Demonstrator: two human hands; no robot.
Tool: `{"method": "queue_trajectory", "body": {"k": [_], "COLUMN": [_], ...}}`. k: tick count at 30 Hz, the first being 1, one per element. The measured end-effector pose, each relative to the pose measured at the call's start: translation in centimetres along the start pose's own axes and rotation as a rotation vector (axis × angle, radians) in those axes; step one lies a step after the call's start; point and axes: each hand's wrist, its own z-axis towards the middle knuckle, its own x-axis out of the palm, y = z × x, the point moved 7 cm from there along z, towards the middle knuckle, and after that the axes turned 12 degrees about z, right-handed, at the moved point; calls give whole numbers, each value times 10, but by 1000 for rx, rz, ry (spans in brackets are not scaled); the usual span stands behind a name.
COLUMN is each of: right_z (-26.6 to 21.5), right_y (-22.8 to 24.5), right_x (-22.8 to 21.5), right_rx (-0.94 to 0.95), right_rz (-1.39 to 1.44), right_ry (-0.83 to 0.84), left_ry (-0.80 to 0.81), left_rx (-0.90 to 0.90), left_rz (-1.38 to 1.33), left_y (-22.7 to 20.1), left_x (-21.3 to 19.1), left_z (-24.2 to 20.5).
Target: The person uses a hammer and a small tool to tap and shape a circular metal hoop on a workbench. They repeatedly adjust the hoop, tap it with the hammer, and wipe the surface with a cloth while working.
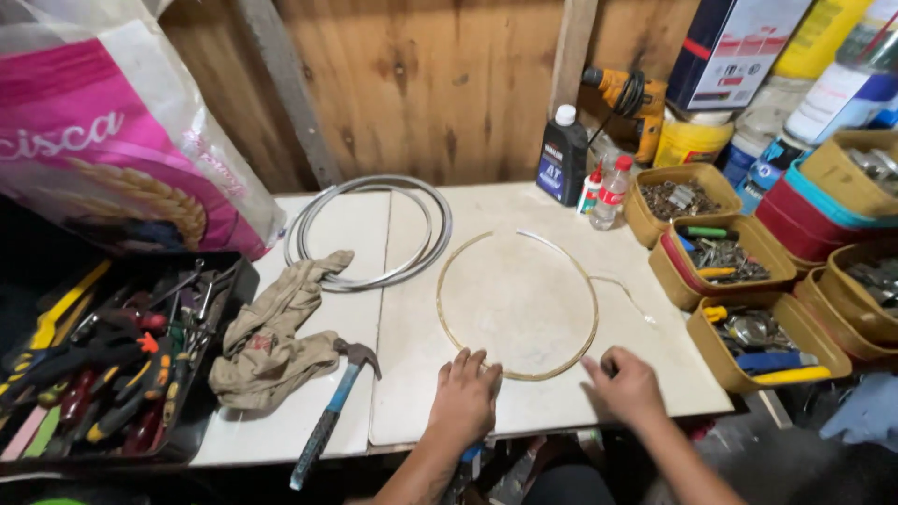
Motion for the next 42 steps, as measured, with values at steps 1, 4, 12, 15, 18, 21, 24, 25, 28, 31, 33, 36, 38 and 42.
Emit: {"method": "queue_trajectory", "body": {"k": [1, 4, 12, 15, 18, 21, 24, 25, 28, 31, 33, 36, 38, 42], "right_z": [0, -4, 10, 23, 51, 83, 122, 136, 169, 181, 170, 135, 115, 91], "right_y": [-1, 21, 35, 32, 19, 7, -3, -12, -30, -53, -49, -21, -4, -15], "right_x": [-4, -1, 46, 44, 25, -2, -15, -15, 2, 19, 20, 8, 4, 13], "right_rx": [4, -270, -401, -406, -285, -234, -284, -251, -141, -36, -25, -5, 6, 13], "right_rz": [-21, 40, 108, 104, 158, 107, 23, 19, -77, -116, -122, -89, -47, -142], "right_ry": [34, 71, 95, 100, 75, 21, -11, 12, 155, 189, 161, 125, 116, 44], "left_ry": [43, 59, 286, 33, 12, -71, -350, -421, -459, -184, -234, -394, -500, -482], "left_rx": [-21, -253, 165, 335, 389, 335, 265, 217, 308, 316, 318, 304, 291, 280], "left_rz": [-59, -168, 7, -62, -93, -137, -109, -56, -101, -58, -39, -43, -65, -61], "left_y": [1, 21, -23, -36, -33, -19, -11, -10, -33, -65, -75, -83, -84, -107], "left_x": [1, -56, -7, -19, -24, -30, -48, -52, -39, 2, 9, 15, 15, 42], "left_z": [-6, -28, -82, -112, -131, -136, -115, -105, -51, 1, 13, 17, 11, -16]}}
